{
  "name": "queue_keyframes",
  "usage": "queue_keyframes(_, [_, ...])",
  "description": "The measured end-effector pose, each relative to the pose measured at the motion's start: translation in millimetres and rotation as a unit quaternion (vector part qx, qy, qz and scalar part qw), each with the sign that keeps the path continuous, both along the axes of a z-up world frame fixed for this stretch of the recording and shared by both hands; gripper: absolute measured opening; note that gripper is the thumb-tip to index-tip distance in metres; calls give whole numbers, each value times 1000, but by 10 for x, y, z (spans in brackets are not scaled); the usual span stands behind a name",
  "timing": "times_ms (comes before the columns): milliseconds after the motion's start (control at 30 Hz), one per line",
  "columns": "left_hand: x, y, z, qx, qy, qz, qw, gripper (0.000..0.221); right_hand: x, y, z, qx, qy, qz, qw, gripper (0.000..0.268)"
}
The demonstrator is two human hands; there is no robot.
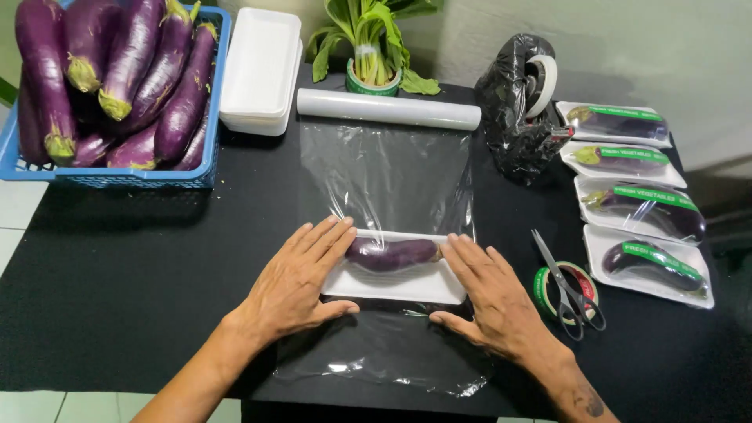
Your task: Wrapping individual eggplants in plastic film on foam trays and sealing them with tape and labels.
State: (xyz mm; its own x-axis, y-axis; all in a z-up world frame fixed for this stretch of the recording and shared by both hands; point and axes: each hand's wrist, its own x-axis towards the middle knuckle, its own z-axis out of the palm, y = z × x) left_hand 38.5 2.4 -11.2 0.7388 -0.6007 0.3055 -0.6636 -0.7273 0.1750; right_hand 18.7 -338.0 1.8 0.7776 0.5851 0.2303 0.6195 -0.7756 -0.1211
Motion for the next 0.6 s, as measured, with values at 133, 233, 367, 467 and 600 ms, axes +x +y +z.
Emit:
queue_keyframes(133, [134, 61, -140, 8, 26, -8, 1000, 114, 165, -67, -102, 7, 43, 45, 998, 92])
queue_keyframes(233, [191, 91, -191, 57, -9, -15, 998, 125, 264, -152, -118, 3, 61, 64, 996, 96])
queue_keyframes(367, [393, 127, -187, 42, 3, -48, 998, 112, 472, -266, -199, 53, 67, 76, 993, 84])
queue_keyframes(467, [551, 114, 56, -10, 180, 9, 984, 69, 683, -277, -194, 57, 131, 7, 990, 72])
queue_keyframes(600, [670, 139, 87, -35, 219, 18, 975, 71, 831, -277, -111, 58, 175, 10, 983, 62])
